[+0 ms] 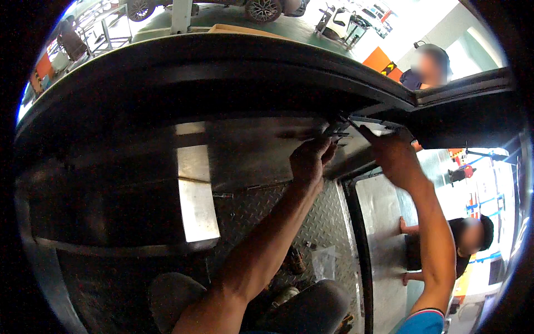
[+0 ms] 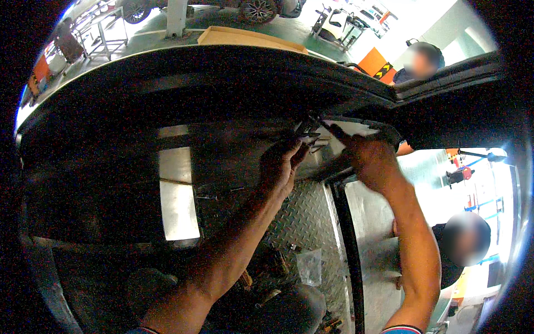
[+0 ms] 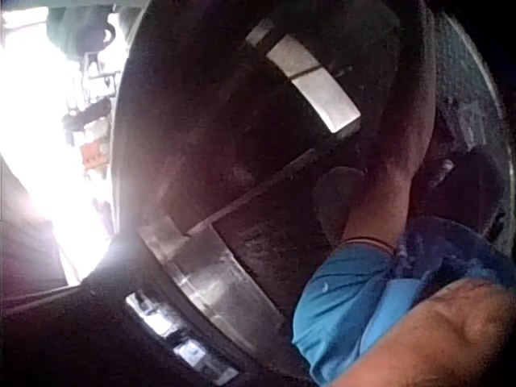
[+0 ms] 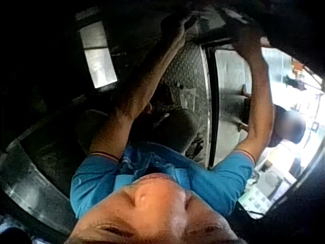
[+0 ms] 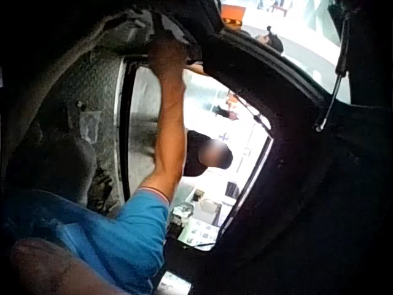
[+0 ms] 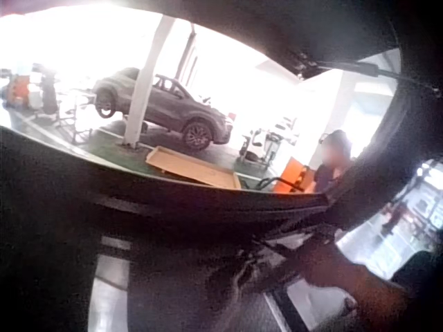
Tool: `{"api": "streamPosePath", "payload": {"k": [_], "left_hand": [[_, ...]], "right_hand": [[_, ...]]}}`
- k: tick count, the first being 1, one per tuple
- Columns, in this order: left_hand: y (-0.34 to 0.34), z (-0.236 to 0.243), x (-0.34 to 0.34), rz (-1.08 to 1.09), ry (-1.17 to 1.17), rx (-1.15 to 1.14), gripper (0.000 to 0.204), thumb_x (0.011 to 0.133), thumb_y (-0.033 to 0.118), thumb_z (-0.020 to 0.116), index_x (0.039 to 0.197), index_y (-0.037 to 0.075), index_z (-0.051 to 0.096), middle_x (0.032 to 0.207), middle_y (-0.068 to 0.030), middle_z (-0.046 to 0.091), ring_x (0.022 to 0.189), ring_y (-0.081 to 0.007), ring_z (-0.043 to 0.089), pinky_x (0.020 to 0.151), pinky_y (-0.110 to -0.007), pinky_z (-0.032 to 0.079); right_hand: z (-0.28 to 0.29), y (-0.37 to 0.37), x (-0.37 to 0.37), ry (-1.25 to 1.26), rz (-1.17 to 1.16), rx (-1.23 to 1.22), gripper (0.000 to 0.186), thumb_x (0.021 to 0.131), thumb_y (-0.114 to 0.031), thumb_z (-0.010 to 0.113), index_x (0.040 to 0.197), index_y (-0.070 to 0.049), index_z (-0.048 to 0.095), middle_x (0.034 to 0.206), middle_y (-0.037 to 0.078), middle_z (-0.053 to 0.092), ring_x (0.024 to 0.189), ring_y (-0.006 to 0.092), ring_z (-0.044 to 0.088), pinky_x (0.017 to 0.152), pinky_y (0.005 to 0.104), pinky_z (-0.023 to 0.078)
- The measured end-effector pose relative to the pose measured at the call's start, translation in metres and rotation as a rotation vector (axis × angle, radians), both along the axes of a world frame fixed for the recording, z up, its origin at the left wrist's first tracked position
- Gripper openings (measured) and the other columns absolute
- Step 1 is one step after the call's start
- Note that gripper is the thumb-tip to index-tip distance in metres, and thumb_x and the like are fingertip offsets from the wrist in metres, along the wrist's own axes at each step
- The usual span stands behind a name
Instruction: The person works inside the open door of a vehicle, using a cordless impact driver and a wrench to remove and install bolts on the door frame. They also use a hammer to tap a metal bracket into place.
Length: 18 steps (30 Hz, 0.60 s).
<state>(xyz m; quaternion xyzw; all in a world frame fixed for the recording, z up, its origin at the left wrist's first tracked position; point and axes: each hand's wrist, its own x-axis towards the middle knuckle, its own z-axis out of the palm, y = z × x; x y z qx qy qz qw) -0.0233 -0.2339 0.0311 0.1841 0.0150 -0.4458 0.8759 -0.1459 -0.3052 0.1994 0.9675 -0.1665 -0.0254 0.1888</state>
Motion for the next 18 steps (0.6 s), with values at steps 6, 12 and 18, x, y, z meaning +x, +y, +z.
{"api": "streamPosePath", "payload": {"k": [6,12,18], "left_hand": [[-0.003,0.002,-0.005,-0.021,-0.055,0.002,0.018,0.087,0.01,0.065,0.098,-0.004,0.063,0.095,-0.0103,0.064,0.084,-0.0183,0.064,0.074,-0.026,0.055],[-0.001,0.002,-0.002,-0.006,-0.039,-0.01,0.017,0.086,0.009,0.065,0.098,-0.003,0.062,0.095,-0.01,0.064,0.085,-0.0175,0.064,0.074,-0.027,0.056],[-0.002,0.0,-0.003,0.001,-0.025,0.007,0.016,0.086,0.011,0.066,0.096,-0.002,0.063,0.091,-0.0098,0.065,0.078,-0.0173,0.065,0.071,-0.028,0.057]], "right_hand": [[-0.032,0.093,0.044,-0.469,-0.233,0.542,0.052,0.081,-0.011,0.058,0.13,0.002,0.048,0.08,0.021,0.063,0.074,0.0281,0.062,0.066,0.0392,0.049],[-0.023,0.096,0.016,-0.849,-0.276,0.945,0.049,0.085,-0.005,0.05,0.134,0.0,0.046,0.116,0.018,0.062,0.095,0.0224,0.062,0.087,0.0345,0.047],[-0.016,0.019,-0.018,-0.517,-0.038,0.425,0.044,0.087,-0.001,0.052,0.131,-0.008,0.054,0.103,0.017,0.065,0.089,0.0285,0.062,0.08,0.0361,0.047]]}}
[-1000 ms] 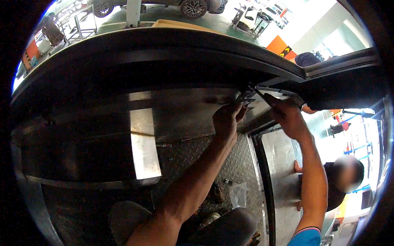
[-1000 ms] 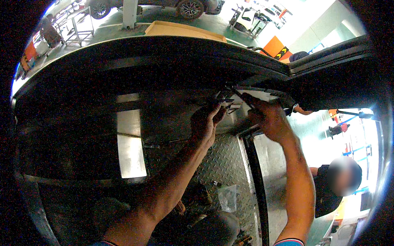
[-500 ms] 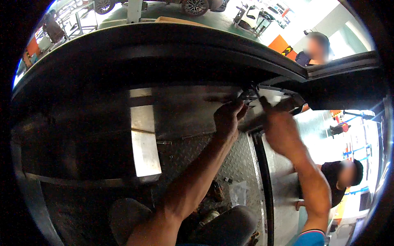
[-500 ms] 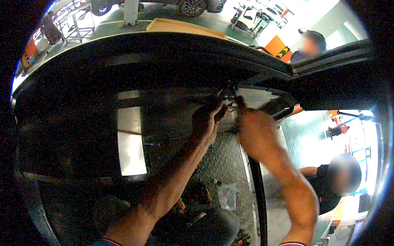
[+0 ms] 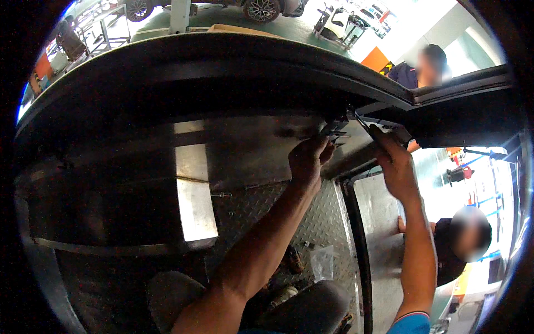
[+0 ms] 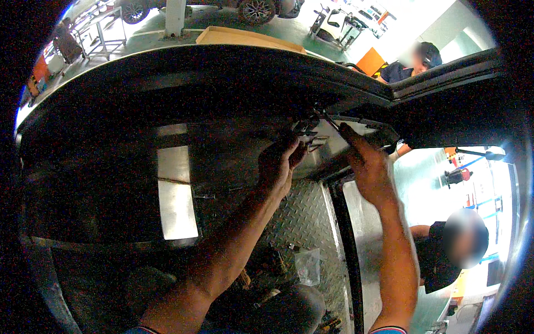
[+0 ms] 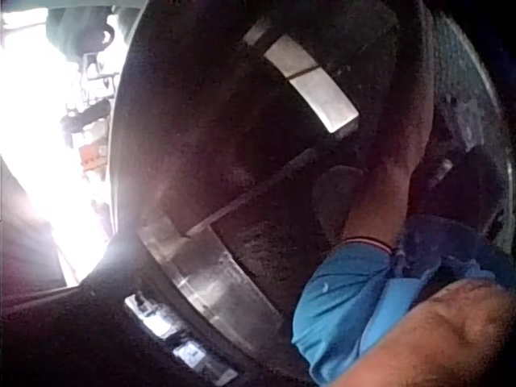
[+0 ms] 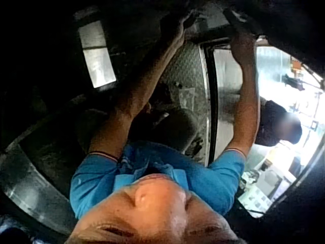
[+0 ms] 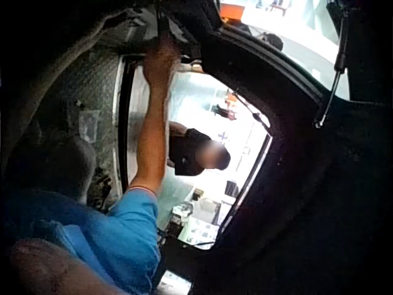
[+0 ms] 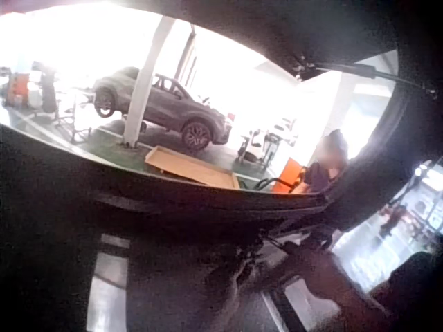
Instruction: The person works inside the open door of a vehicle, using a cordless impact driver and a wrench to remove and install bolts on the door frame. They also use a hammer to tap a metal bracket into place.
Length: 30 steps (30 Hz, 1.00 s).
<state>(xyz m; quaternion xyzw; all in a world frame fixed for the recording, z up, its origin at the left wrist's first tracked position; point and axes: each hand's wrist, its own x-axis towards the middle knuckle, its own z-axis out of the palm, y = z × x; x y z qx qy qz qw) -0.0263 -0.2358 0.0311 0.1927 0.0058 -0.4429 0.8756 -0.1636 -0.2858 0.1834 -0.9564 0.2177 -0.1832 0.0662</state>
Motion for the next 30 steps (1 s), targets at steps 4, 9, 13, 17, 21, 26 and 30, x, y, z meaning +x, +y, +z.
{"api": "streamPosePath", "payload": {"k": [4,9,13,17,21,26,30], "left_hand": [[0.005,-0.004,0.005,-0.06,-0.061,0.043,0.018,0.088,0.014,0.066,0.094,-0.003,0.063,0.088,-0.0098,0.065,0.074,-0.0174,0.065,0.07,-0.027,0.057],[0.006,0.005,0.002,-0.128,-0.057,0.084,0.021,0.09,0.016,0.064,0.095,-0.004,0.063,0.087,-0.01,0.066,0.075,-0.0175,0.066,0.07,-0.027,0.057],[0.003,0.0,0.0,-0.082,-0.059,0.076,0.023,0.09,0.017,0.064,0.096,-0.005,0.063,0.088,-0.0104,0.066,0.076,-0.0179,0.066,0.07,-0.027,0.057],[0.0,-0.001,-0.003,-0.068,-0.067,0.064,0.022,0.089,0.016,0.065,0.095,-0.005,0.064,0.088,-0.0107,0.066,0.076,-0.0178,0.066,0.07,-0.028,0.056],[0.003,-0.007,0.002,-0.029,-0.075,0.052,0.022,0.089,0.017,0.066,0.094,-0.004,0.064,0.088,-0.0107,0.066,0.077,-0.0176,0.066,0.07,-0.028,0.056],[0.0,-0.006,-0.004,-0.009,-0.093,0.071,0.022,0.088,0.018,0.066,0.093,-0.004,0.065,0.088,-0.0104,0.067,0.077,-0.0179,0.066,0.07,-0.029,0.056],[0.0,-0.006,0.001,-0.06,-0.091,0.076,0.022,0.089,0.018,0.065,0.094,-0.004,0.065,0.088,-0.0108,0.067,0.077,-0.0183,0.066,0.07,-0.029,0.056]], "right_hand": [[0.009,-0.024,0.01,0.18,0.037,-0.222,0.031,0.085,-0.008,0.057,0.115,-0.011,0.063,0.092,0.018,0.065,0.083,0.037,0.061,0.073,0.0437,0.048],[0.008,-0.078,0.003,0.334,0.118,-0.307,0.019,0.083,-0.013,0.06,0.099,-0.005,0.065,0.095,0.019,0.062,0.085,0.0391,0.059,0.075,0.0462,0.048],[0.004,-0.082,0.011,0.455,0.123,-0.589,0.029,0.078,-0.011,0.062,0.107,-0.007,0.063,0.096,0.019,0.062,0.087,0.0383,0.06,0.078,0.0473,0.048],[0.004,-0.072,0.019,0.51,0.1,-0.703,0.046,0.074,-0.005,0.06,0.12,-0.009,0.058,0.099,0.018,0.064,0.088,0.0372,0.062,0.08,0.0491,0.048],[0.006,0.013,0.026,0.583,-0.119,-0.43,0.057,0.073,0.0,0.055,0.13,-0.006,0.051,0.093,0.021,0.066,0.081,0.0395,0.064,0.074,0.0498,0.05],[-0.009,0.051,0.032,0.194,-0.171,-0.018,0.047,0.082,-0.005,0.053,0.128,0.002,0.05,0.096,0.028,0.063,0.088,0.0441,0.061,0.076,0.0477,0.048],[0.01,0.037,0.022,0.031,-0.094,-0.142,0.04,0.083,-0.005,0.053,0.122,0.005,0.054,0.096,0.029,0.063,0.084,0.0447,0.062,0.073,0.0481,0.048]]}}
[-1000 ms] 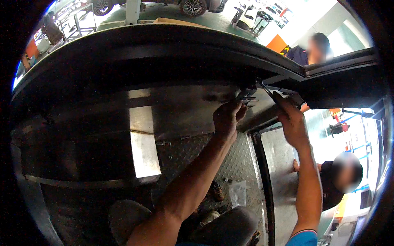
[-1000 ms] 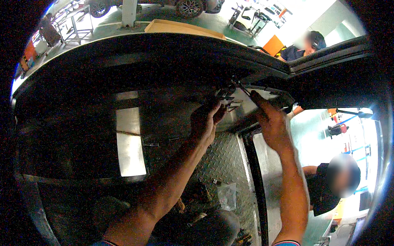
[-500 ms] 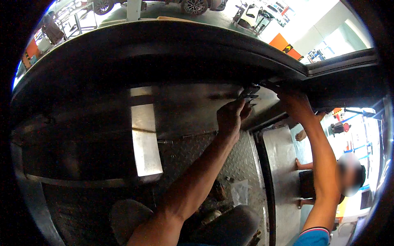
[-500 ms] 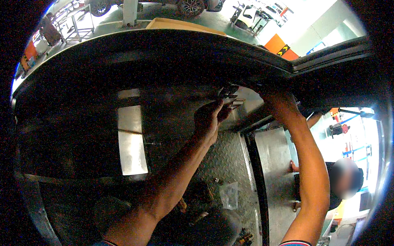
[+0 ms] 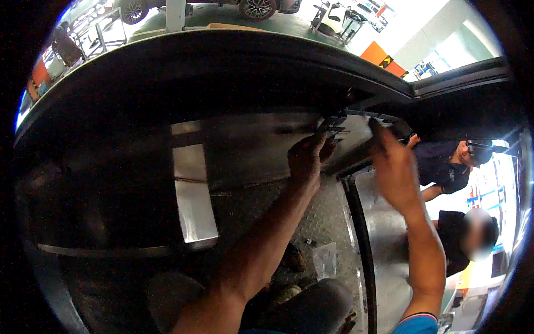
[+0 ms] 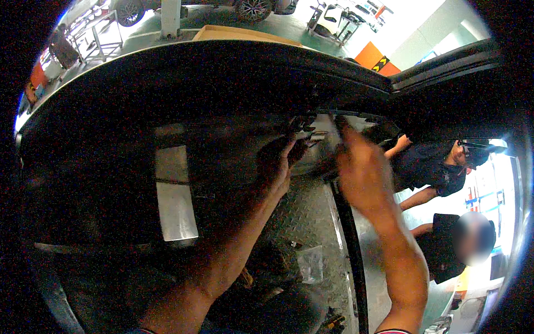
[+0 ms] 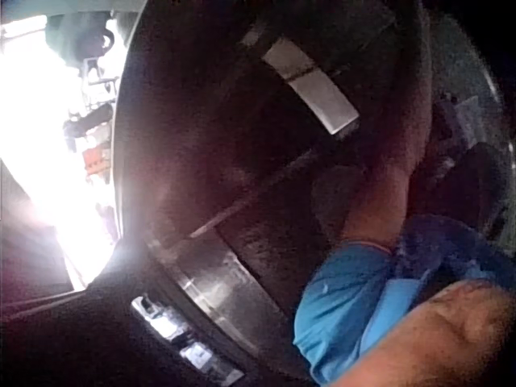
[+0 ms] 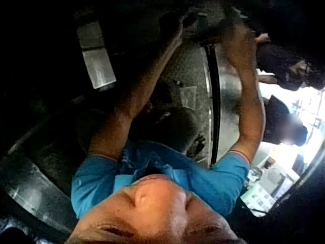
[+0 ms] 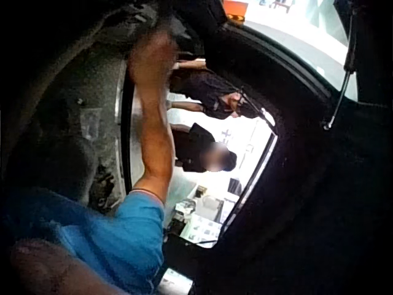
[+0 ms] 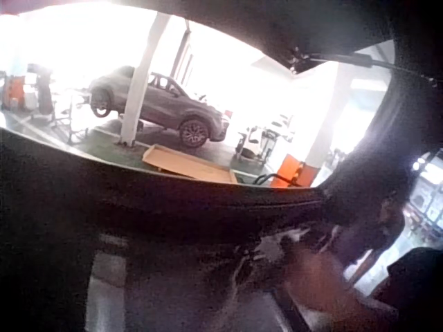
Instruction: The person works inside the open door of a vehicle, using a cordless impact driver and a wrench to remove and install bolts on the door frame. They also use a hammer to tap a metal bracket into place.
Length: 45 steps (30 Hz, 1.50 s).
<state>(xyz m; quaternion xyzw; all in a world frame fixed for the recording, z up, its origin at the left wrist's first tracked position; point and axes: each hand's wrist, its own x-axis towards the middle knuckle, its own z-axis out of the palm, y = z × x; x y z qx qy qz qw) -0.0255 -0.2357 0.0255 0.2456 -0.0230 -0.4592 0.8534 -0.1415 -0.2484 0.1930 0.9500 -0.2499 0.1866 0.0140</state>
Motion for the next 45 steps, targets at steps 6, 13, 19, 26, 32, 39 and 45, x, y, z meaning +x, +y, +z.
{"api": "streamPosePath", "payload": {"k": [6,13,19,26,32,39,45], "left_hand": [[0.001,0.002,0.0,0.011,-0.01,-0.014,0.02,0.09,0.016,0.063,0.095,-0.003,0.064,0.089,-0.0108,0.067,0.076,-0.0183,0.066,0.068,-0.029,0.056],[0.005,0.007,-0.001,0.015,-0.04,0.039,0.02,0.088,0.018,0.066,0.095,0.0,0.062,0.087,-0.0079,0.065,0.075,-0.0166,0.066,0.068,-0.028,0.056],[0.008,0.005,0.005,0.017,-0.026,-0.048,0.027,0.087,0.017,0.066,0.109,0.002,0.061,0.094,-0.0059,0.064,0.081,-0.0148,0.065,0.072,-0.03,0.057],[0.005,0.011,-0.002,-0.001,0.047,-0.073,0.03,0.087,0.012,0.065,0.114,0.002,0.061,0.098,-0.0056,0.063,0.086,-0.0163,0.064,0.075,-0.032,0.057],[-0.013,-0.011,-0.018,-0.017,0.068,-0.104,0.025,0.087,0.013,0.065,0.11,0.003,0.063,0.094,-0.005,0.063,0.083,-0.016,0.063,0.074,-0.032,0.057],[0.016,-0.007,0.017,0.029,0.06,-0.042,0.024,0.088,0.015,0.064,0.109,0.003,0.063,0.091,-0.0046,0.063,0.081,-0.0156,0.063,0.072,-0.031,0.056],[0.007,-0.026,0.01,-0.067,0.013,-0.065,0.025,0.091,0.019,0.061,0.11,0.003,0.063,0.086,-0.0038,0.063,0.079,-0.0149,0.062,0.07,-0.029,0.054]], "right_hand": [[0.007,-0.053,-0.016,0.157,0.086,-0.004,0.036,0.087,-0.007,0.053,0.123,-0.009,0.058,0.098,0.022,0.063,0.088,0.0392,0.061,0.075,0.044,0.048],[0.0,-0.099,-0.021,0.323,0.243,0.035,0.039,0.087,-0.01,0.055,0.126,-0.01,0.056,0.098,0.019,0.064,0.085,0.038,0.061,0.078,0.0445,0.048],[0.006,-0.043,-0.002,0.548,0.081,-0.179,0.052,0.087,-0.006,0.053,0.138,-0.015,0.046,0.1,0.022,0.063,0.086,0.0388,0.062,0.079,0.0443,0.048],[-0.023,-0.027,-0.013,0.061,0.028,0.247,0.049,0.087,-0.006,0.05,0.135,-0.013,0.047,0.108,0.019,0.062,0.094,0.0343,0.061,0.078,0.0418,0.049],[-0.056,0.104,0.067,-0.519,-0.178,0.86,0.039,0.089,-0.015,0.05,0.126,-0.001,0.052,0.099,0.015,0.063,0.086,0.0275,0.062,0.076,0.0375,0.048],[-0.027,0.111,0.074,-0.134,0.322,0.687,0.04,0.091,-0.015,0.055,0.128,0.001,0.052,0.105,0.021,0.066,0.098,0.0307,0.065,0.088,0.0374,0.048],[-0.03,0.001,-0.041,0.138,-0.052,0.141,0.036,0.086,-0.013,0.062,0.122,-0.009,0.06,0.11,0.02,0.065,0.098,0.0372,0.063,0.081,0.0441,0.052]]}}
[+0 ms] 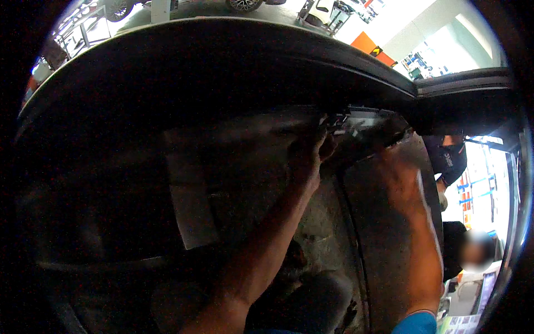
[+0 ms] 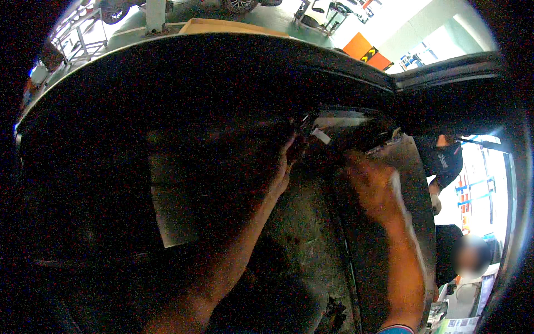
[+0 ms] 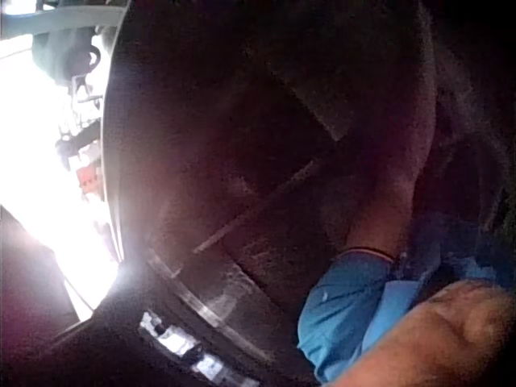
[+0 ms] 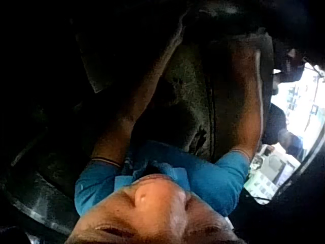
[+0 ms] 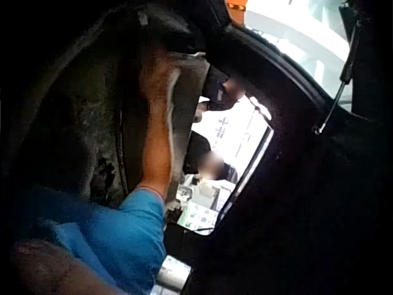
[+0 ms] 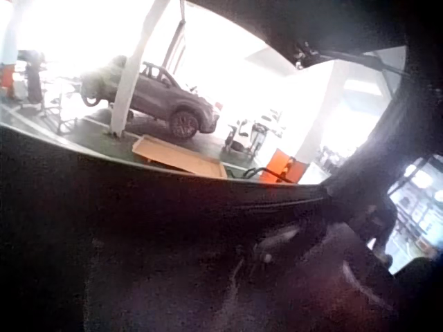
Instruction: The person works inside the open door of a vehicle, using a cordless impact driver and a wrench to remove and install bolts on the door frame. They also use a hammer to tap a metal bracket into place.
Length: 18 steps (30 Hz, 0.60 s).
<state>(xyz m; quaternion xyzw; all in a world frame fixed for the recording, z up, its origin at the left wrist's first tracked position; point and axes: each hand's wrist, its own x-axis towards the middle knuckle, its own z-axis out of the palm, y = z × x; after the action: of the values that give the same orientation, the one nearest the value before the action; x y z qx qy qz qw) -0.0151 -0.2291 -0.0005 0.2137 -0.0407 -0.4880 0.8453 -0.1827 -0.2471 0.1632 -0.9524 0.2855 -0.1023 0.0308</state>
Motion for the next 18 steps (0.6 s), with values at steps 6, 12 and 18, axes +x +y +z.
{"api": "streamPosePath", "payload": {"k": [6,12,18], "left_hand": [[0.019,0.002,-0.009,0.012,0.015,0.016,0.031,0.091,0.02,0.061,0.118,0.004,0.059,0.091,-0.0047,0.063,0.077,-0.015,0.062,0.071,-0.03,0.056],[0.013,-0.011,-0.01,-0.031,-0.008,0.007,0.032,0.091,0.017,0.061,0.121,0.006,0.057,0.102,-0.007,0.063,0.084,-0.0166,0.062,0.076,-0.033,0.056],[0.004,-0.015,-0.019,-0.063,0.013,-0.041,0.033,0.088,0.023,0.066,0.118,0.01,0.058,0.114,-0.0027,0.06,0.102,-0.018,0.059,0.088,-0.035,0.053]], "right_hand": [[0.004,-0.047,0.014,0.161,0.095,-0.22,0.028,0.088,-0.015,0.056,0.114,-0.006,0.062,0.106,0.021,0.064,0.097,0.0387,0.06,0.084,0.0465,0.049],[-0.005,-0.109,0.004,0.37,0.233,-0.495,0.028,0.087,-0.011,0.05,0.112,-0.005,0.061,0.104,0.022,0.063,0.096,0.0409,0.059,0.085,0.0478,0.048],[-0.018,-0.11,-0.008,0.499,0.108,-0.419,0.034,0.083,-0.002,0.049,0.114,-0.007,0.06,0.116,0.02,0.059,0.106,0.0386,0.055,0.091,0.046,0.046]]}}
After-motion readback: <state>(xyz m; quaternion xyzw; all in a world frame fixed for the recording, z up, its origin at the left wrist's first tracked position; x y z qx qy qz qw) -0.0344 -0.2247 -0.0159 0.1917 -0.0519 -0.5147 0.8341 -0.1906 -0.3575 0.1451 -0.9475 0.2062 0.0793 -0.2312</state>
